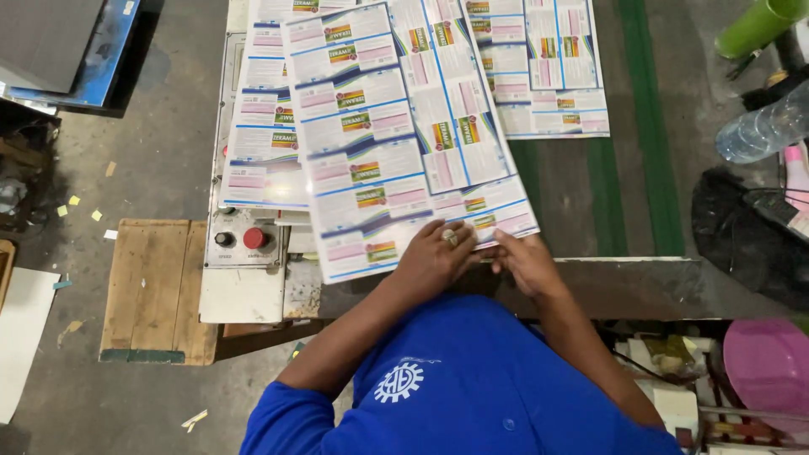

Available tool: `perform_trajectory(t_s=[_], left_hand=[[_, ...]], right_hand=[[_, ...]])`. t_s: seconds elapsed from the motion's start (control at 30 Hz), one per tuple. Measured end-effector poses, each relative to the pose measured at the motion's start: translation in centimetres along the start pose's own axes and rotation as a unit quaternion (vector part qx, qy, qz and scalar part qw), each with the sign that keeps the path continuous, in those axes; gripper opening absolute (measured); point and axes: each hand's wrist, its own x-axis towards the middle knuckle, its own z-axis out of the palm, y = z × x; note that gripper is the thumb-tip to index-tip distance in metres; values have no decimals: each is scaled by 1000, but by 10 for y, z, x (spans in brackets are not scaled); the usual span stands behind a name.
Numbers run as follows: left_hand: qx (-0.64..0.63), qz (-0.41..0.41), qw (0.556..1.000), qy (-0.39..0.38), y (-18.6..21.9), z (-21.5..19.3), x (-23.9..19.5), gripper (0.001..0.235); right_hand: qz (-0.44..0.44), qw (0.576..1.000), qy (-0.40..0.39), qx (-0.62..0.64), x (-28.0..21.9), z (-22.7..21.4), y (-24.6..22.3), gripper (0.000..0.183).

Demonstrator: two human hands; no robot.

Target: Organizing and stacking printed paper sheets onto a machine's conveyor belt.

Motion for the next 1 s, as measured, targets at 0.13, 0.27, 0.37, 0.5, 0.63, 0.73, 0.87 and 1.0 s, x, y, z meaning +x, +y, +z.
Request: perform_trajectory(t_s=[0.13, 0.27, 0.37, 0.5, 0.63, 0.73, 0.87, 1.0], left_hand=[[20, -32, 999, -1, -34, -10, -13, 34], [55, -111, 992, -16, -79, -43, -32, 35], [100, -112, 989, -12, -85, -78, -27, 50], [178, -117, 976, -52, -95, -86, -35, 50], [194, -104, 973, -63, -110, -81, -46, 31], [169, -108, 980, -17, -113, -86, -44, 27], [144, -181, 973, -19, -102, -98, -33, 4], [126, -112, 983, -75, -104, -101, -35, 12]], right_hand=[[-40, 997, 66, -9, -5, -47, 3, 32], [-100, 980, 170, 0, -21, -101, 5, 27], [-129, 965, 226, -23, -38, -140, 8, 23], [-142, 951, 271, -51, -64, -181, 9, 18], [-117, 946, 295, -67, -83, -204, 16, 17], [-102, 944, 303, -86, -89, -204, 16, 19], [-89, 939, 315, -103, -78, -188, 17, 23], [-115, 946, 282, -110, -41, -176, 12, 27]])
